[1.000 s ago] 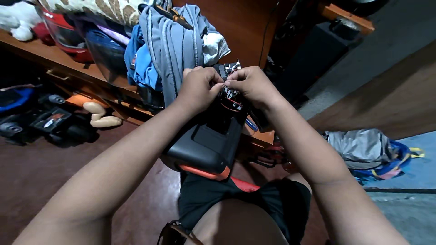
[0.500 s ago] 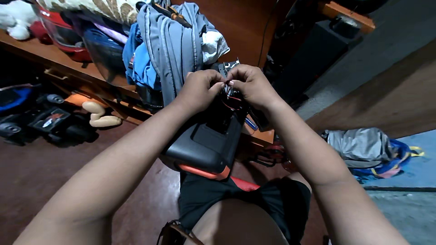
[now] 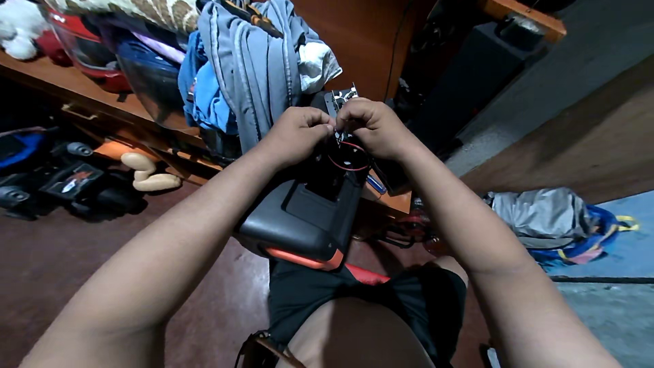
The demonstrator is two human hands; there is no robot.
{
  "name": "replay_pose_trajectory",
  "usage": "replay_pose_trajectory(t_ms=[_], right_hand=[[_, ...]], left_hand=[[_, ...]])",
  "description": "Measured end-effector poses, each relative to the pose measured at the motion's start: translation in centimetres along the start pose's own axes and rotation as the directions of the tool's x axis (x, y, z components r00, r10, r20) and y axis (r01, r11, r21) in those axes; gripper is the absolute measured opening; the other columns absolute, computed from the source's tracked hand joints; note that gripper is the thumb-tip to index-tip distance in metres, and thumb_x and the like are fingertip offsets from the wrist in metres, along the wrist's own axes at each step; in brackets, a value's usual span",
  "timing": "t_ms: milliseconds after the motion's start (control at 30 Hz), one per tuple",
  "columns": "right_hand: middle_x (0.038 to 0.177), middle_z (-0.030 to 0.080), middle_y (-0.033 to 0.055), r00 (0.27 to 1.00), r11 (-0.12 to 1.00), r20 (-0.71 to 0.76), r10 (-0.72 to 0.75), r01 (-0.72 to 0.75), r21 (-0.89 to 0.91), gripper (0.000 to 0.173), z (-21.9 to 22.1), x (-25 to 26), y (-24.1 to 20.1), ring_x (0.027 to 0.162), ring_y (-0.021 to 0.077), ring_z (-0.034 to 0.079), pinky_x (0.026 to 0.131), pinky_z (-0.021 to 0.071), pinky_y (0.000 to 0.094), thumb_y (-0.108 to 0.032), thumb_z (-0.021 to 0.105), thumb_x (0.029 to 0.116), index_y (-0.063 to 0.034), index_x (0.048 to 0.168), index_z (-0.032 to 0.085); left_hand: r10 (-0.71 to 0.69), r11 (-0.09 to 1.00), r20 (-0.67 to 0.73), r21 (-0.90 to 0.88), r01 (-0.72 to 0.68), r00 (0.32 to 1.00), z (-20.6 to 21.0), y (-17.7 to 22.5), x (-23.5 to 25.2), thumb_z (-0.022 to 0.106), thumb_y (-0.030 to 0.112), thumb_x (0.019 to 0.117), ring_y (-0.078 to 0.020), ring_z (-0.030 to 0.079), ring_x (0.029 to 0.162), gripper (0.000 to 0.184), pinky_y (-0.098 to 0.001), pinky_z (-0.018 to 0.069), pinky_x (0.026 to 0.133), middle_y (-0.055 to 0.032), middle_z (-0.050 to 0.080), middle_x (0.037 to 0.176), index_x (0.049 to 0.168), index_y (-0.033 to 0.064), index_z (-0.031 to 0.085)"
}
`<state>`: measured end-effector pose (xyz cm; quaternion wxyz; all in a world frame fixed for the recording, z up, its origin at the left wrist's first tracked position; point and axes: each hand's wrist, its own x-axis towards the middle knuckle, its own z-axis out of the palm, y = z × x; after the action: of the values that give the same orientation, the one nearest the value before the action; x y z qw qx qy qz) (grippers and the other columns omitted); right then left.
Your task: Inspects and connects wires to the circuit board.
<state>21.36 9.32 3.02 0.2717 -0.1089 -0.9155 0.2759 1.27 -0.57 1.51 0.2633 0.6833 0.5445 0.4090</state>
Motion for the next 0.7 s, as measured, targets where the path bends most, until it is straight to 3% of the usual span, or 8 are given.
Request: replay_pose_trajectory(t_ms=[200,267,367,433,500,600,700], right_hand=[[0.104,0.07,0.0079,1.0,0.999,0.003,-0.004,0.004,0.033,0.013,-0.1,0.1,-0.2,0.096,0.0104,0.067,0.088,0.0569,0.0274,0.003,0.059,0.0972,-0.0015,0.101,0.072],[0.102,0.07,0.0083,1.0,0.996,0.008,0.026,-0.026,0.083,0.011,-0.3,0.1,-0.2,0.091,0.0106,0.068,0.084,0.0584,0.0284,0.002,0.061,0.0959,0.0002,0.104,0.068],[0.1,0.068,0.0091,0.997,0.989,0.004,0.072,-0.071,0.128,0.024,-0.4,0.0,-0.3,0.084,0.012,0.066,0.075,0.057,0.0295,0.003,0.061,0.0848,0.0005,0.108,0.065],[0.099,0.068,0.0081,0.996,0.989,-0.009,0.092,-0.091,0.115,0.022,-0.4,0.1,-0.5,0.082,0.011,0.066,0.073,0.0571,0.0282,-0.002,0.065,0.0867,-0.0003,0.109,0.065],[0.094,0.07,0.0058,0.994,0.994,-0.035,0.102,-0.1,0.051,0.019,-0.2,0.2,-0.7,0.078,0.009,0.066,0.073,0.0582,0.0271,-0.012,0.074,0.0917,-0.002,0.107,0.068],[0.093,0.072,0.003,0.991,0.984,-0.042,0.127,-0.132,-0.121,0.016,-0.1,0.5,-1.3,0.079,0.0074,0.067,0.076,0.058,0.027,-0.02,0.072,0.0959,-0.0057,0.104,0.072],[0.1,0.075,0.0051,0.996,0.953,-0.034,0.086,-0.092,-0.29,0.013,-0.1,0.5,-1.9,0.091,0.0107,0.07,0.088,0.0568,0.0294,-0.016,0.068,0.0983,-0.0066,0.104,0.076]], left_hand=[[0.009,1.0,-0.014,-0.006,-0.009,1.0,0.1,-0.1,0.0,0.058,0.022,0.106,-0.001,0.059,0.069,0.019,-0.021,0.0503,0.066,0.0035,0.065,0.079,0.097,0.0105,0.07],[0.015,1.0,-0.009,0.023,-0.015,1.0,0.1,-0.2,0.0,0.057,0.022,0.1064,-0.0021,0.06,0.071,0.019,-0.0228,0.0514,0.068,0.0024,0.066,0.082,0.099,0.0103,0.069],[0.021,0.992,-0.007,0.127,-0.02,1.0,0.1,0.0,0.0,0.053,0.024,0.108,-0.0063,0.061,0.077,0.021,-0.0293,0.0518,0.075,-0.001,0.065,0.087,0.104,0.0086,0.067],[0.044,0.981,-0.005,0.189,-0.042,0.999,0.3,0.0,0.1,0.052,0.024,0.1086,-0.0086,0.061,0.08,0.022,-0.0321,0.0519,0.077,-0.0028,0.065,0.09,0.106,0.0077,0.066],[0.079,0.966,-0.011,0.246,-0.074,0.997,0.4,-0.2,0.2,0.051,0.025,0.1084,-0.0105,0.063,0.083,0.022,-0.0371,0.0514,0.082,-0.0026,0.066,0.09,0.105,0.0087,0.066],[0.106,0.953,-0.008,0.287,-0.099,0.994,0.5,-0.1,0.2,0.05,0.023,0.1077,-0.016,0.064,0.093,0.022,-0.0508,0.0437,0.096,-0.0046,0.067,0.093,0.104,0.0077,0.066],[0.09,0.954,-0.028,0.289,-0.078,0.996,0.3,-0.1,0.1,0.052,0.023,0.1074,-0.0141,0.063,0.093,0.021,-0.0481,0.0443,0.096,-0.0035,0.067,0.095,0.103,0.0087,0.066]])
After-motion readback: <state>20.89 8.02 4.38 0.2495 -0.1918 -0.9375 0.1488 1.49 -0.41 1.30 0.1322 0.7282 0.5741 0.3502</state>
